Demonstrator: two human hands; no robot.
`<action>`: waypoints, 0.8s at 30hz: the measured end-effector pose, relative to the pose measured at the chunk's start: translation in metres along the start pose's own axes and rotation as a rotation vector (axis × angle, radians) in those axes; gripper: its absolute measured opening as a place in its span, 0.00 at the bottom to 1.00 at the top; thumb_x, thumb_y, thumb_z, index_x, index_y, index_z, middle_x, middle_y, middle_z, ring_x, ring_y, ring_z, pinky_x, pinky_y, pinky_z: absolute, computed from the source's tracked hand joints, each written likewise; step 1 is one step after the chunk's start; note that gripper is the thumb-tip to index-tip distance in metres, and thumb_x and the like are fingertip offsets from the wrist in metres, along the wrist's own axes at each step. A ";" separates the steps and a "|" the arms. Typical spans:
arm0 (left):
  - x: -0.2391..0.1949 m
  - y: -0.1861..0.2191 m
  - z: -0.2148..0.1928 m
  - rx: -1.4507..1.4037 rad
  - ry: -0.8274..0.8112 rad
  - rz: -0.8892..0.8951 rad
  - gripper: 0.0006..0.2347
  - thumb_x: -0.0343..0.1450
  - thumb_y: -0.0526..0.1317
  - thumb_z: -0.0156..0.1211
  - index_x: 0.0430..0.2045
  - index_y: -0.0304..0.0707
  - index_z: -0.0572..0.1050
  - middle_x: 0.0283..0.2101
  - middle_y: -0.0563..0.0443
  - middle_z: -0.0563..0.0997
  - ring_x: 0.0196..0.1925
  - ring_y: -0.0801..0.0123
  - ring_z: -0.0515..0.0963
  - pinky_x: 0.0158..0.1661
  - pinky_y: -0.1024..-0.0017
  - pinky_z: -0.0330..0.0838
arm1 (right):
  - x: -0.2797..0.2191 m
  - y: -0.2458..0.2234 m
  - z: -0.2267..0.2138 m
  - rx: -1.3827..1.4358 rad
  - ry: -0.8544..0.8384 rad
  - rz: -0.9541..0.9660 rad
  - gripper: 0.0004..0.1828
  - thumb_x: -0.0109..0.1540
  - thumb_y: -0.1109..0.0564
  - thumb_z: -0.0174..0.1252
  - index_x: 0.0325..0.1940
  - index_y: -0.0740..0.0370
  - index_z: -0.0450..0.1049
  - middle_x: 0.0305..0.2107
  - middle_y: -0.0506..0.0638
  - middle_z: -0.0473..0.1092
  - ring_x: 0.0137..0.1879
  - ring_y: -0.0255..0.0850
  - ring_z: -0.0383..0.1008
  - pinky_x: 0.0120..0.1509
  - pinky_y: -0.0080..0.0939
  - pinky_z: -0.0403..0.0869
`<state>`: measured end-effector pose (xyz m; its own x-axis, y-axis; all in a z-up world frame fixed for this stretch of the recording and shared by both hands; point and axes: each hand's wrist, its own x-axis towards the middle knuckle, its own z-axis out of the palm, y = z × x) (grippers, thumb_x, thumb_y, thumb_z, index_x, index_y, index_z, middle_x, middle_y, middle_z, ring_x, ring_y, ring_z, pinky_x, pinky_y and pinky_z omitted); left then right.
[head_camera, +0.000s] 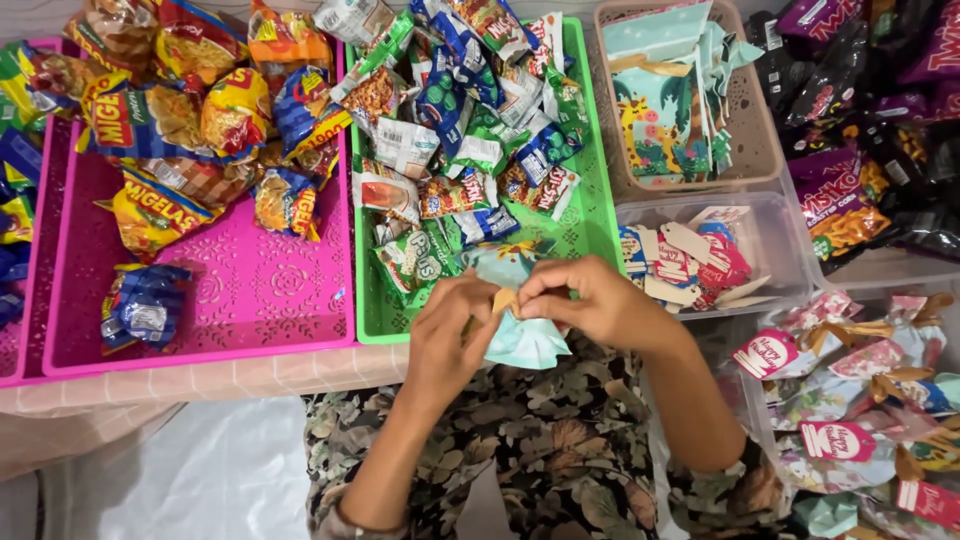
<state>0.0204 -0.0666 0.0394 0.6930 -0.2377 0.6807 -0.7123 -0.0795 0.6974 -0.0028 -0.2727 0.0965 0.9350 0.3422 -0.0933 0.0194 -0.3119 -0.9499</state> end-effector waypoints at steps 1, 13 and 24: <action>-0.002 -0.004 0.004 0.002 -0.004 0.000 0.11 0.67 0.25 0.67 0.22 0.38 0.69 0.33 0.50 0.82 0.40 0.55 0.83 0.49 0.56 0.81 | 0.000 0.006 0.000 0.004 0.001 -0.001 0.06 0.64 0.63 0.61 0.36 0.66 0.82 0.25 0.53 0.75 0.32 0.39 0.66 0.42 0.43 0.69; -0.030 0.006 0.014 -0.119 0.163 -0.338 0.14 0.64 0.34 0.74 0.36 0.37 0.73 0.56 0.47 0.70 0.66 0.46 0.69 0.64 0.47 0.69 | -0.003 0.030 0.012 0.309 0.075 0.038 0.07 0.65 0.64 0.60 0.36 0.71 0.80 0.23 0.49 0.71 0.28 0.32 0.62 0.34 0.34 0.67; -0.025 0.002 0.000 0.046 0.039 -0.337 0.02 0.70 0.36 0.63 0.28 0.46 0.77 0.58 0.45 0.72 0.74 0.39 0.55 0.71 0.32 0.42 | -0.002 0.046 0.022 0.484 0.361 -0.041 0.11 0.59 0.68 0.66 0.45 0.70 0.76 0.28 0.55 0.75 0.21 0.31 0.68 0.18 0.28 0.68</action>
<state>0.0017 -0.0607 0.0245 0.8933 -0.1539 0.4224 -0.4463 -0.1909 0.8743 -0.0113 -0.2681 0.0461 0.9996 -0.0034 -0.0272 -0.0263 0.1632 -0.9862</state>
